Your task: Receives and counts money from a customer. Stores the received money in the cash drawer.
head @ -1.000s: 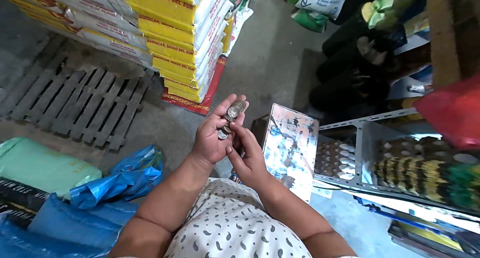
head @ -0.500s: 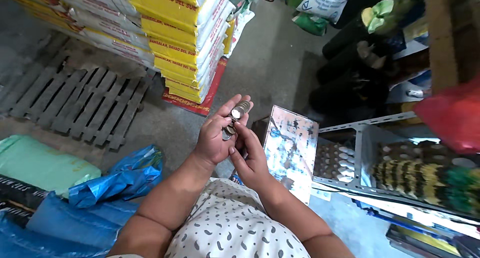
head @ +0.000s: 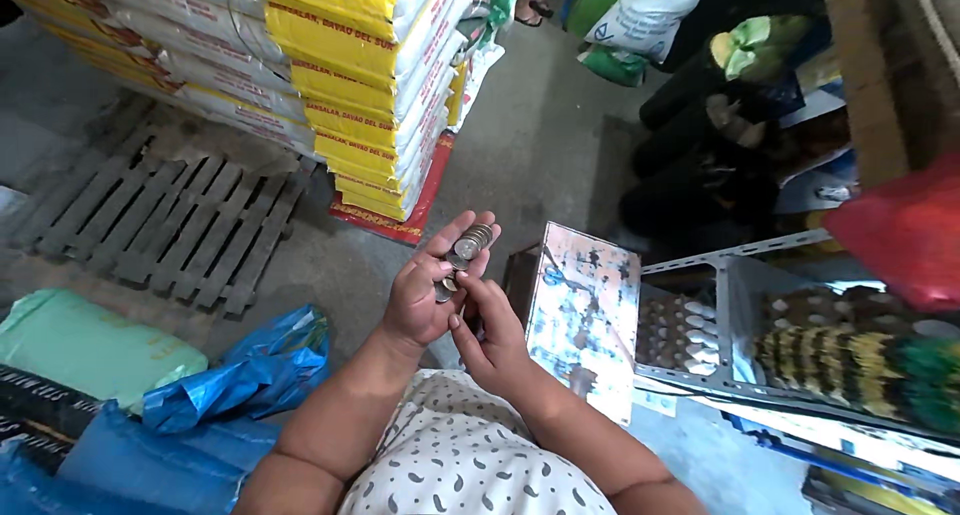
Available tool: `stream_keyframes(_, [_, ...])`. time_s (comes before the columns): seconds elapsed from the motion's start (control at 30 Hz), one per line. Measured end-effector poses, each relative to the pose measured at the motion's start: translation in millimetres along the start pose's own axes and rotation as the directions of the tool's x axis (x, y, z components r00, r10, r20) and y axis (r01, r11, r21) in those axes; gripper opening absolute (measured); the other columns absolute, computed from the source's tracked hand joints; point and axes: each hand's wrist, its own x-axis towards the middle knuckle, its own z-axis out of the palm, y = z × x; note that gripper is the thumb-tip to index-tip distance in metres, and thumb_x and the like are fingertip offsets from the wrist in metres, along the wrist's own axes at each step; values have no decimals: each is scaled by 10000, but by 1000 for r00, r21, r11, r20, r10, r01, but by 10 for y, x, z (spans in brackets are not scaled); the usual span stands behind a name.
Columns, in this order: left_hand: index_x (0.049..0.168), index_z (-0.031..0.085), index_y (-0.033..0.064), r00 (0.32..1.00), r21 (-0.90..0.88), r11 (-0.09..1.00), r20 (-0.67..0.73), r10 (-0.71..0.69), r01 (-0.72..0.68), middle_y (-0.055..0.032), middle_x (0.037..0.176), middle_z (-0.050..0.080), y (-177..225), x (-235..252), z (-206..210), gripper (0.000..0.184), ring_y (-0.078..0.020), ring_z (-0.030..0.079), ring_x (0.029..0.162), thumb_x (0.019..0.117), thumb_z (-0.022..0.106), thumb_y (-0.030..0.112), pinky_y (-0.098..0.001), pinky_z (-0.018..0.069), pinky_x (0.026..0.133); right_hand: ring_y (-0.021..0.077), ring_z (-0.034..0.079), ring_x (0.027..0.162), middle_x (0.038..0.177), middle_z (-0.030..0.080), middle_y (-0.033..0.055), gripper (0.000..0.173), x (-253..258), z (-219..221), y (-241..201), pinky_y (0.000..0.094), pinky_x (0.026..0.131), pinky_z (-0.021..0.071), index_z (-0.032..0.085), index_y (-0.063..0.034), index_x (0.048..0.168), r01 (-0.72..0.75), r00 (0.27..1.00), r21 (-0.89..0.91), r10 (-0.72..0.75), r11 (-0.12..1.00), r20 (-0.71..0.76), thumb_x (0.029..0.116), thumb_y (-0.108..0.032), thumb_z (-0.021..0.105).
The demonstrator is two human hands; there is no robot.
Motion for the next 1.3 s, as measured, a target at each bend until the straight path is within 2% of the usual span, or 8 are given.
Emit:
stream_keyframes(0.1, [1487,507,62,1000,-2,1000,18,6,-6,-146,1546,482,4,-36,-27,526,-256,536,1365,975,384,51,-349,473,1105,39,535,735,943,574,93,420,-28,44,2,164,665,493,501,0,1399,3,1000,56,-3,998,-13,1047,-228,526])
stream_keyframes(0.2, [1492,509,76,1000,46,999,12,13,-13,-139,1543,491,13,-63,-43,525,-250,545,1358,981,387,66,-355,480,1097,40,554,747,981,607,110,510,-36,63,0,171,669,508,422,-2,1483,-5,1000,82,6,997,-8,1044,-237,534])
stream_keyframes(0.33, [1494,508,115,1000,171,985,-21,13,-10,-119,1538,497,36,-85,-47,549,-236,552,1338,965,361,91,-359,507,1051,57,548,736,878,580,78,668,-3,55,-24,190,687,510,276,29,1573,-39,999,57,38,998,25,1014,-217,549])
stream_keyframes(0.47, [1499,502,111,999,170,985,-41,11,-4,-120,1544,494,56,-103,-56,551,-238,547,1350,965,365,89,-362,508,1054,62,547,743,890,600,91,711,1,72,-27,196,702,509,235,67,1584,-55,998,37,53,998,46,1010,-214,547])
stream_keyframes(0.7, [1507,493,114,999,210,978,-41,20,-11,-115,1547,490,68,-130,-94,551,-227,557,1332,972,363,91,-354,504,1052,63,549,760,901,596,91,711,15,82,-26,199,718,509,243,65,1582,-77,995,59,72,995,74,997,-195,552])
stream_keyframes(0.97, [1493,509,103,997,188,982,-72,31,-18,-116,1540,495,50,-165,-88,542,-231,549,1340,974,354,74,-355,480,1088,51,554,776,971,614,104,609,-24,98,-22,189,715,506,357,1,1551,-79,995,92,73,993,73,1009,-195,555])
stream_keyframes(1.13, [1498,504,91,997,154,988,-68,25,-14,-125,1550,486,22,-180,-77,545,-248,531,1370,974,356,58,-366,470,1107,53,568,776,985,623,117,543,-58,78,-39,192,719,516,424,23,1497,-81,995,103,73,991,73,1012,-184,551])
stream_keyframes(1.3, [1493,518,120,999,199,980,-40,16,-7,-106,1538,500,-14,-190,-92,530,-216,554,1330,979,387,106,-341,503,1048,54,558,763,911,601,81,646,-84,58,-46,197,704,509,331,16,1548,-97,994,110,91,989,59,987,-178,585])
